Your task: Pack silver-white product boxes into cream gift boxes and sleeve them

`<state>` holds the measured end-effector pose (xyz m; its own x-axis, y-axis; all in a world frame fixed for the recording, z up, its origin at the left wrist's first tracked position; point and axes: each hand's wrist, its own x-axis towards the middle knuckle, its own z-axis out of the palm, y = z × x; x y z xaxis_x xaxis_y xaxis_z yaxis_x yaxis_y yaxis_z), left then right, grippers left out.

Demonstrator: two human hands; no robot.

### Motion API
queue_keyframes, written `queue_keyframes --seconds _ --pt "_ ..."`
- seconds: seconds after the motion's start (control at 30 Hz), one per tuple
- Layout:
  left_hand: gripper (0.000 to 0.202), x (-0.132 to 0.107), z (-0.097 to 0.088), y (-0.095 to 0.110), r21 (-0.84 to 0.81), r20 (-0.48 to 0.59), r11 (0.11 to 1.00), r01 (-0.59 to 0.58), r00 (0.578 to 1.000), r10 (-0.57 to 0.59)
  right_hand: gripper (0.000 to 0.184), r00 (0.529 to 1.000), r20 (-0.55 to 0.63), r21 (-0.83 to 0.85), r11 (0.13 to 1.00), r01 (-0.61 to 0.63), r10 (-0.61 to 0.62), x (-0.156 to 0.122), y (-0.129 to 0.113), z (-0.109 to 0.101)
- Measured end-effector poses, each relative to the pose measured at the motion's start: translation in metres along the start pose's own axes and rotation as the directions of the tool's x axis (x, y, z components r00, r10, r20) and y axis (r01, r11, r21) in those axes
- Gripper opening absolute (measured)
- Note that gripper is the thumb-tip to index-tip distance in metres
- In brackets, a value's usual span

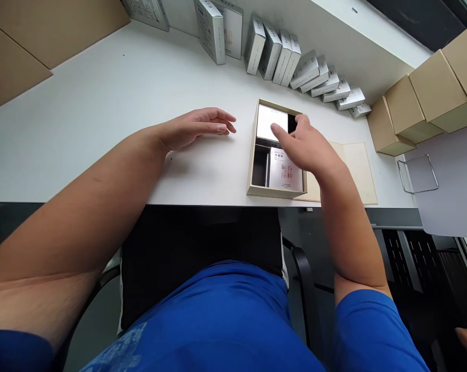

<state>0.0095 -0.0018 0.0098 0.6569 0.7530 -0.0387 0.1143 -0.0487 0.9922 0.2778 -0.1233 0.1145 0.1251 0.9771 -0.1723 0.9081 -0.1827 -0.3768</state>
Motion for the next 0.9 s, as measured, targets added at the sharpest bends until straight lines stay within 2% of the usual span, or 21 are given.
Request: queue_keyframes --seconds 0.13,0.3,0.37,0.43,0.53,0.6,0.7,0.9 --pt "0.065 0.001 -0.001 -0.002 0.032 0.035 0.999 -0.006 0.999 0.005 0.117 0.991 0.114 -0.129 0.990 -0.053 0.068 -0.021 -0.015 0.002" --pt "0.078 -0.002 -0.001 -0.001 0.128 0.089 0.992 -0.009 0.996 -0.002 0.126 0.983 0.177 -0.045 0.998 -0.036 0.043 -0.028 -0.014 0.001" --pt "0.083 -0.004 -0.001 0.000 0.196 0.094 0.980 -0.014 0.996 -0.005 0.122 0.989 0.150 0.006 1.000 0.007 -0.007 -0.030 -0.006 -0.003" --pt "0.087 -0.005 0.000 0.001 0.256 0.094 0.966 -0.022 0.996 -0.002 0.112 0.997 0.067 0.028 0.999 0.041 -0.043 -0.033 0.002 -0.005" --pt "0.091 -0.008 0.003 0.004 0.329 0.106 0.944 -0.029 0.994 -0.007 0.106 0.999 -0.038 -0.007 1.000 0.007 -0.007 -0.041 0.007 -0.004" --pt "0.093 -0.009 0.004 0.007 0.365 0.118 0.931 -0.027 0.993 -0.017 0.113 0.999 -0.026 -0.036 0.998 -0.046 0.046 -0.046 0.005 0.000" --pt "0.094 -0.008 0.005 0.008 0.388 0.128 0.921 -0.022 0.991 -0.031 0.123 0.993 0.053 -0.045 0.993 -0.107 0.109 -0.052 -0.001 0.006" --pt "0.093 -0.008 0.004 0.008 0.398 0.129 0.917 -0.009 0.991 -0.046 0.129 0.984 0.129 0.054 0.990 -0.129 0.122 -0.057 -0.002 0.007"
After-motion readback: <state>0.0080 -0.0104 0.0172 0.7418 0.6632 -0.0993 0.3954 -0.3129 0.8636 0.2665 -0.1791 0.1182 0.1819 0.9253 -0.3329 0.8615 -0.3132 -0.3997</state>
